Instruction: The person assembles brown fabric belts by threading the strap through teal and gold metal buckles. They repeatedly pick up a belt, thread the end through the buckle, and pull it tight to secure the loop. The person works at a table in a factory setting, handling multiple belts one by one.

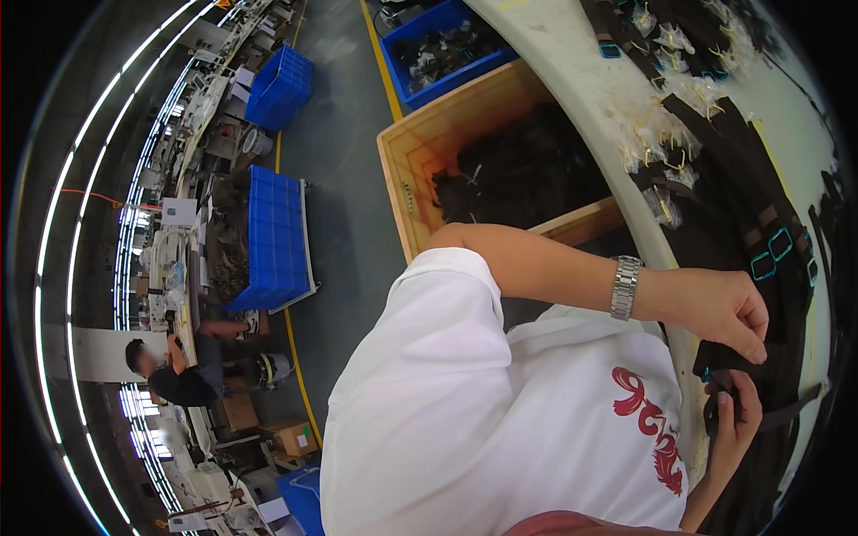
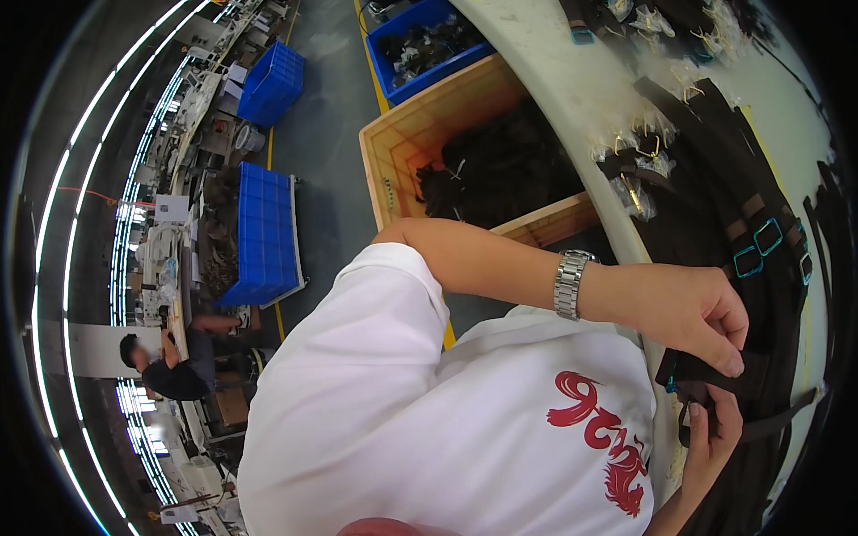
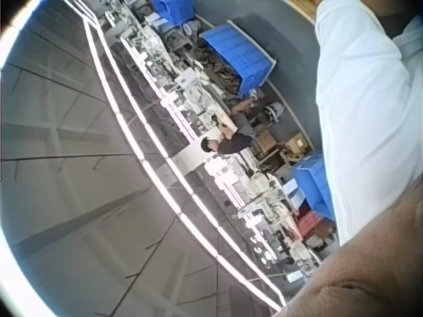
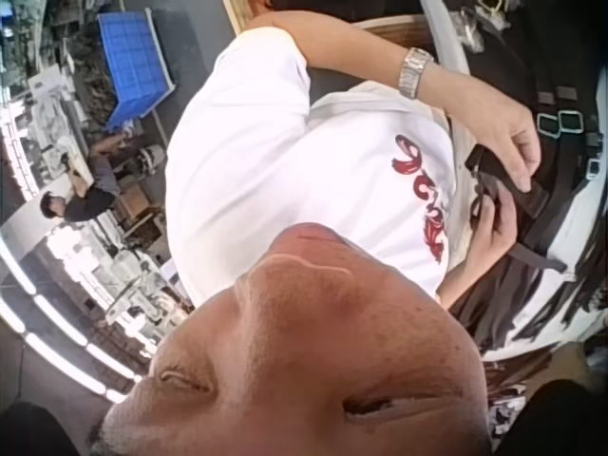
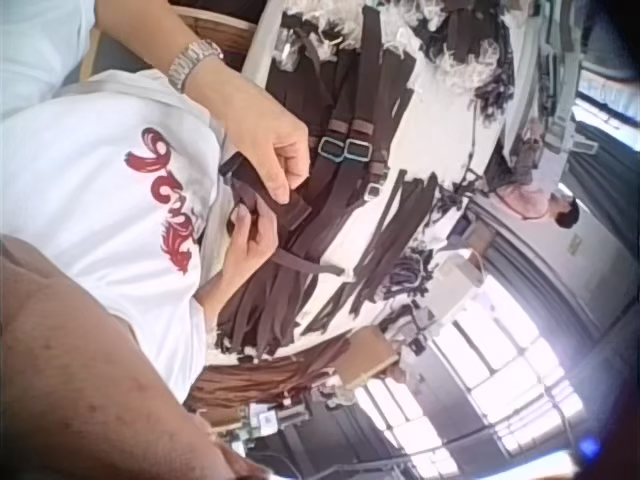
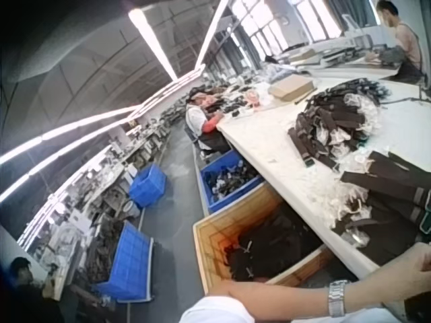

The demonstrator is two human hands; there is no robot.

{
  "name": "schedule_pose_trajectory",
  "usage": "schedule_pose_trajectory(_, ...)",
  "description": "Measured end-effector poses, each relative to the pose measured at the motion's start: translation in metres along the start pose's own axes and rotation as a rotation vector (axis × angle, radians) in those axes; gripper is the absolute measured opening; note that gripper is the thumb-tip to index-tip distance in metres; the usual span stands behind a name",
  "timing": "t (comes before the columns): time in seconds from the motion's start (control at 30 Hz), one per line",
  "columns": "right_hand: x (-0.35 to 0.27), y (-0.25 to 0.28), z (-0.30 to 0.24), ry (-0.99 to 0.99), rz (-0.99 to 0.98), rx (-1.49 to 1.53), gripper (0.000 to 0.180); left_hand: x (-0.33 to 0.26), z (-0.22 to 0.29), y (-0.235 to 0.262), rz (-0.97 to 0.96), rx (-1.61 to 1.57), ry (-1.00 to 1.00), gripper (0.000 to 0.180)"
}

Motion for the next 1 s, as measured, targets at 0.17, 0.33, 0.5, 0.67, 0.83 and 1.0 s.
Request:
schedule_pose_trajectory(0.17,0.008,0.018,-0.025,0.455,0.065,-0.581,0.028,0.004,-0.015,-0.009,0.037,0.162,-0.145,0.032)
schedule_pose_trajectory(0.33,0.018,0.020,-0.037,0.733,0.119,-0.645,0.037,0.013,-0.024,-0.016,-0.058,0.267,-0.074,0.029)
schedule_pose_trajectory(0.5,0.021,0.017,-0.036,0.355,0.683,-0.583,0.027,0.025,-0.020,-0.023,0.206,0.171,-0.250,0.032)
schedule_pose_trajectory(0.67,0.018,0.015,0.008,-0.083,0.917,-0.180,0.036,0.034,-0.009,-0.045,0.411,0.244,-0.504,0.026)
schedule_pose_trajectory(0.83,0.019,-0.002,-0.001,-0.110,0.761,0.986,0.054,0.038,-0.017,-0.056,0.385,0.296,-0.484,0.024)
schedule_pose_trajectory(1.0,0.033,-0.048,-0.050,0.096,-0.010,1.574,0.062,0.021,-0.025,-0.056,0.260,0.176,-0.355,0.022)
Point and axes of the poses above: each hand's wrist, its own x-axis towards the middle knuckle, its own y-axis out of the back of the hand, z = x × y, the point moved 3 cm from there along x, towards the middle knuckle, and after that the axes turned 4 degrees about x, right-handed, at the moved point
